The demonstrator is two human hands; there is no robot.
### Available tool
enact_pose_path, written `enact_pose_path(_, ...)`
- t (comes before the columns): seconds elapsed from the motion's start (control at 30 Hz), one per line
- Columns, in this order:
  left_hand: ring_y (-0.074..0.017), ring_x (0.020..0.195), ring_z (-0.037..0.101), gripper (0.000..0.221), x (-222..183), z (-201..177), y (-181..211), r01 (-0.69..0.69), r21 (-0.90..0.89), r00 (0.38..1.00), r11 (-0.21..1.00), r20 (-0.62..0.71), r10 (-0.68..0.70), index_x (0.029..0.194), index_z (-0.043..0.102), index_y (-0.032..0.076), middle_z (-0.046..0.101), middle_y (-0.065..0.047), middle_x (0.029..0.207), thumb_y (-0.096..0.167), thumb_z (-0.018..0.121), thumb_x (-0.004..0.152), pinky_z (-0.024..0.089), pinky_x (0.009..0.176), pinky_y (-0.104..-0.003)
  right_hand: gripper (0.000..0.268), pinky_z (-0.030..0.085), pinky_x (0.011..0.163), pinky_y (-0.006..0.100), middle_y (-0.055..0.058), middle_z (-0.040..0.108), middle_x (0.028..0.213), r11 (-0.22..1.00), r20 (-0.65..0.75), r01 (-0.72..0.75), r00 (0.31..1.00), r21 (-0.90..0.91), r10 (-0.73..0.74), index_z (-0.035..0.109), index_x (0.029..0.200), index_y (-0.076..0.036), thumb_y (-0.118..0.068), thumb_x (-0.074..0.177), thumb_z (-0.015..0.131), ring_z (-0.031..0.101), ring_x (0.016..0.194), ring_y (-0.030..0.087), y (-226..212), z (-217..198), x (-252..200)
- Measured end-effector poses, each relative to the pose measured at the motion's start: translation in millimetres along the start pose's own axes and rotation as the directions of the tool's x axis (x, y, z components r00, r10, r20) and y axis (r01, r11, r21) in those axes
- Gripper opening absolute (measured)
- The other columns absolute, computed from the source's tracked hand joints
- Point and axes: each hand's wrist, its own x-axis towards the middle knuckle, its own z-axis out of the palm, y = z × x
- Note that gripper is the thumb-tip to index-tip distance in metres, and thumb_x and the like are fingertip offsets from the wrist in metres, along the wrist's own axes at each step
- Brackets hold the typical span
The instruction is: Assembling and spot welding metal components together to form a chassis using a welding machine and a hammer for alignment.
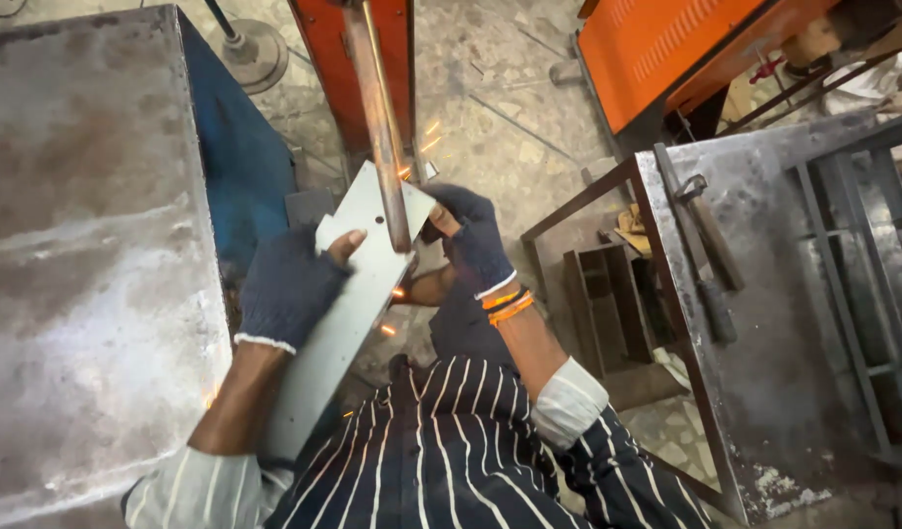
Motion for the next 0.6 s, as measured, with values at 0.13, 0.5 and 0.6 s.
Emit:
enact_pose_path(0.13,-0.0401,0.078,0.072,0.057,-1,-3,0,-0.013,-0.023,1.0,1.0,-0.019,0.012,0.099,0.078,0.003,0.073,-0.024,0.08,0.058,0.065,0.09,0.053,0.072,-0.049,0.041,0.052,0.066,0.027,0.003,0.07,0.086,0.999,-0.013,0.018,1.0,-0.033,-0.019,0.071,0.12,0.003,-0.033,0.099,0.072,0.063,0.072,0.01,12,-5,4)
enact_pose_path(0.5,-0.0232,0.066,0.07,0.047,-1,-13,-4,0.066,-0.237,0.997,0.969,-0.011,-0.071,0.102,0.077,0.003,0.074,-0.015,0.075,0.047,0.072,0.087,0.052,0.066,-0.038,0.047,0.055,0.085,0.027,0.003,0.07,0.104,0.988,0.133,0.097,0.988,-0.121,-0.081,0.06,0.136,-0.001,-0.023,0.097,0.073,0.065,0.094,0.01,-10,-1,-24)
enact_pose_path(0.6,-0.0223,0.065,0.07,0.047,-5,-12,-3,0.079,-0.232,0.997,0.97,-0.006,-0.082,0.103,0.078,0.003,0.074,-0.016,0.074,0.047,0.071,0.089,0.052,0.066,-0.039,0.068,0.053,0.08,0.03,0.005,0.064,0.101,0.949,0.096,0.113,0.991,-0.294,-0.089,0.057,0.138,-0.002,-0.014,0.078,0.086,0.061,0.09,0.012,-1,5,-29)
